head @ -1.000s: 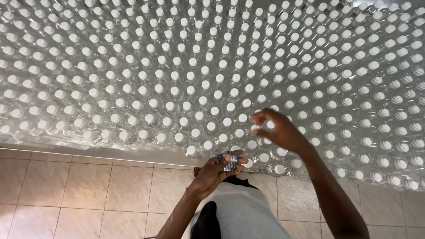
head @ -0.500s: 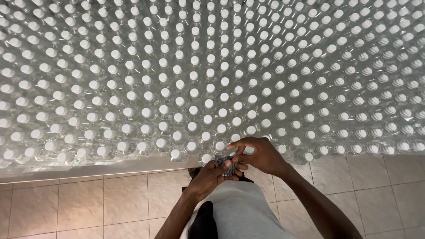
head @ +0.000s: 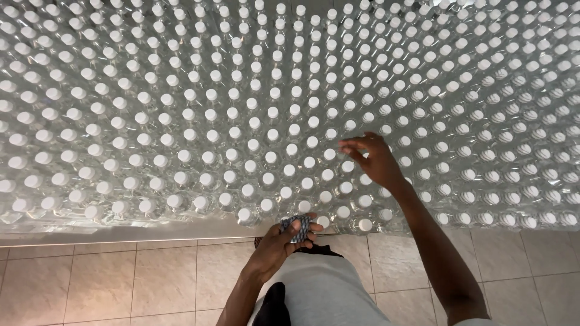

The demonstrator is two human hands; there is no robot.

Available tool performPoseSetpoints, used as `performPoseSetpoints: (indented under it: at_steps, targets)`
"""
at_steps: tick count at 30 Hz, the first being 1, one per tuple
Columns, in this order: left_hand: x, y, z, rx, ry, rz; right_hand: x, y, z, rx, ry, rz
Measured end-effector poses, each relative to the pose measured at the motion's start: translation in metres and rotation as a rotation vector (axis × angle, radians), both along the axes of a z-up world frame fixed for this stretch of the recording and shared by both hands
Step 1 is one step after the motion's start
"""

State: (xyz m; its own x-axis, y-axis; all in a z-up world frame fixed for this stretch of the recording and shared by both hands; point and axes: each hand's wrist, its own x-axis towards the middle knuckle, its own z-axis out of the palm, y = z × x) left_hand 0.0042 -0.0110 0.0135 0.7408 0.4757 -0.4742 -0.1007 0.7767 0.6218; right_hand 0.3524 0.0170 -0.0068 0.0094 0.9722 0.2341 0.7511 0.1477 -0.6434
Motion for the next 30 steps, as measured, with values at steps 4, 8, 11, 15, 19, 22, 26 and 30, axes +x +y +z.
performPoseSetpoints:
  at_steps: [4,8,11,15,19,22,26,30]
  targets:
    - [-0.004,0.002,-0.002,-0.031,0.028,0.051,0.032,0.024,-0.034,0.01,-0.021,-0.032]
    - [-0.007,-0.001,-0.007,-0.059,0.052,0.099,0.04,0.029,-0.058,-0.019,-0.019,-0.104]
    - [-0.007,0.001,-0.012,-0.083,0.043,0.132,0.045,0.029,-0.058,-0.088,-0.036,-0.082]
    - [-0.006,0.002,-0.013,-0.072,0.029,0.127,0.054,0.019,-0.057,-0.12,-0.073,-0.081]
    - [-0.001,0.003,-0.011,-0.066,0.02,0.106,0.058,0.014,-0.055,-0.061,-0.113,-0.017]
    - [0.001,0.002,-0.009,-0.054,0.007,0.076,0.063,0.01,-0.065,-0.068,-0.174,-0.031]
    - [0.002,0.004,-0.013,-0.051,-0.02,0.073,0.063,0.012,-0.063,-0.091,-0.249,-0.022]
    - [0.003,0.003,-0.009,-0.043,-0.014,0.06,0.065,0.017,-0.057,-0.095,-0.412,0.05]
